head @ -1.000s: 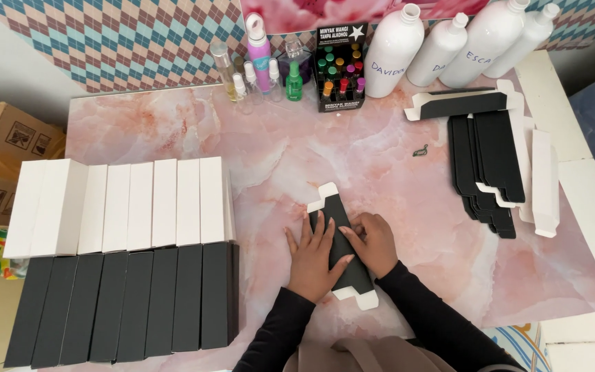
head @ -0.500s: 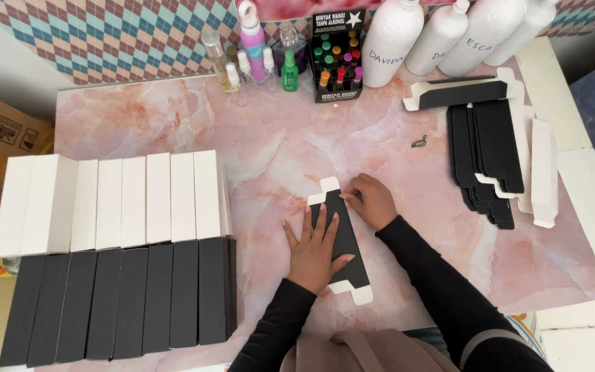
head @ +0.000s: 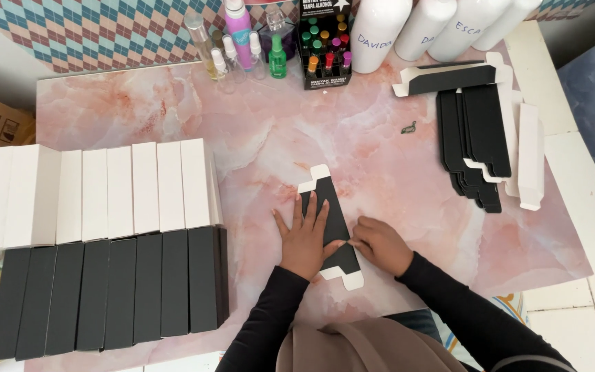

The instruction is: Assembling black and white cardboard perfume boxes by folding flat templates along pre-scored lines.

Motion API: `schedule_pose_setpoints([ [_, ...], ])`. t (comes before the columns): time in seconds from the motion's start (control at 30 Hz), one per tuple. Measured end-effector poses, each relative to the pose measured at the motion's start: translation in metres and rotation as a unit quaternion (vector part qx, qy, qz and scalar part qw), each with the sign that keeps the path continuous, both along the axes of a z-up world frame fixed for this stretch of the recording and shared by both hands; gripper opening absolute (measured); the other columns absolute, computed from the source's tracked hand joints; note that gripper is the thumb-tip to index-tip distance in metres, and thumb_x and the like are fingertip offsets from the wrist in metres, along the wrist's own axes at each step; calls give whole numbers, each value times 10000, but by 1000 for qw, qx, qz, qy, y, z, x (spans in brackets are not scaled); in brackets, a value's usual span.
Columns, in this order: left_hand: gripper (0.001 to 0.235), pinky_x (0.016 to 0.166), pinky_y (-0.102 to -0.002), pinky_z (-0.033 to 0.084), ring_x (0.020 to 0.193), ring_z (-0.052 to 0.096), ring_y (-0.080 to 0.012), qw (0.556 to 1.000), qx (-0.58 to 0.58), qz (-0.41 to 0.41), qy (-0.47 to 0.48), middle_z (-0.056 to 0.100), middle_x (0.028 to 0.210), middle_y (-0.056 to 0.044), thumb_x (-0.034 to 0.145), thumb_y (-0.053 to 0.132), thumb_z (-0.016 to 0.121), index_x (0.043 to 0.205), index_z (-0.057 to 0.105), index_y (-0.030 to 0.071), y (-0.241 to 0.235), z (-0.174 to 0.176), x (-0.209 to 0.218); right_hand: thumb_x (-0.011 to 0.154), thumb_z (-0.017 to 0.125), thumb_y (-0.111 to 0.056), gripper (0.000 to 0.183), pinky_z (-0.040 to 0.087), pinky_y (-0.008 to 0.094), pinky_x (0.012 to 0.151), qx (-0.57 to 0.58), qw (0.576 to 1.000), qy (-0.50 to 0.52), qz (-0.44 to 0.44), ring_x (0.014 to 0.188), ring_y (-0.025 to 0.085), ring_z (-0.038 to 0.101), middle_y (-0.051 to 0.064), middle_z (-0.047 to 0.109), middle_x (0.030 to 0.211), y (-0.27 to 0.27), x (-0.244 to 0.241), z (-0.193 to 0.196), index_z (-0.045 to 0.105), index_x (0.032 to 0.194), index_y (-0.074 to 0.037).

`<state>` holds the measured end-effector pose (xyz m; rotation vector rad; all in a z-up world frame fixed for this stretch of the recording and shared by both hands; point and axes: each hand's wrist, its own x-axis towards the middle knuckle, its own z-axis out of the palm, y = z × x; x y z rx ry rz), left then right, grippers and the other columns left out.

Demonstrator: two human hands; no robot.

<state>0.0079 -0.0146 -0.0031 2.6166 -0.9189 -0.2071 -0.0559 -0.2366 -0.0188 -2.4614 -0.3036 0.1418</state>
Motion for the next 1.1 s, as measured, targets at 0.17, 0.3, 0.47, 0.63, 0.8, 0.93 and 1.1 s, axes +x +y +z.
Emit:
schedule_pose_setpoints([
  [0.17, 895, 1079, -844, -131, 1562, 48, -436, 1000, 15, 2, 16, 180, 1701, -173, 941, 672, 526, 1613, 279, 135, 0, 4, -1, 916, 663, -149, 173, 520, 396, 676, 6, 1000, -14, 22, 740, 325, 613, 66, 522, 775, 2, -40, 1, 554, 790, -104],
  [0.3, 902, 1087, -845, -109, 1570, 20, -423, 999, 28, 4, 28, 135, 1716, -154, 939, 688, 510, 1621, 257, 155, -1, 1, -1, 922, 666, -132, 176, 520, 353, 678, 18, 1000, -10, 21, 726, 282, 615, 39, 530, 767, 7, -60, 10, 570, 776, -111],
  [0.47, 870, 1124, -798, -107, 1569, 58, -418, 999, -10, 0, 46, 143, 1713, -169, 966, 674, 490, 1625, 259, 154, 7, 22, -2, 884, 762, -167, 99, 530, 345, 630, 140, 988, -5, -63, 684, 241, 642, 60, 610, 756, 4, -62, 10, 704, 836, -103],
  [0.63, 903, 1179, -729, -48, 1542, 145, -462, 987, -142, 18, 79, 64, 1705, -245, 1008, 610, 525, 1661, 122, 136, 15, 29, -9, 883, 808, -176, 190, 534, 314, 602, 253, 950, -7, -182, 671, 175, 663, 81, 698, 819, 11, -55, 16, 782, 1040, -72],
  [0.8, 675, 1238, -600, 25, 1561, 199, -321, 950, -279, 85, 114, 169, 1696, -208, 1095, 337, 471, 1653, 155, 127, 17, 18, -16, 890, 813, -170, 478, 586, 362, 733, 246, 950, -42, -185, 946, 241, 720, 121, 707, 1156, 32, -37, 16, 674, 1326, -33],
  [0.93, 617, 1266, -510, 32, 1553, 230, -294, 927, -332, 106, 135, 202, 1692, -196, 1099, 231, 461, 1646, 199, 122, 20, 23, -18, 920, 767, -148, 537, 580, 353, 746, 232, 958, -63, -156, 964, 223, 701, 116, 680, 1220, 46, -21, 25, 612, 1427, -63],
  [1.1, 578, 1263, -495, 60, 1535, 282, -254, 920, -355, 106, 126, 281, 1681, -129, 1083, 168, 501, 1621, 293, 152, 21, 8, -16, 787, 920, -195, 856, 567, 504, 906, 200, 967, -27, -153, 1120, 385, 663, 252, 594, 1275, 56, -4, 43, 481, 1487, 32],
])
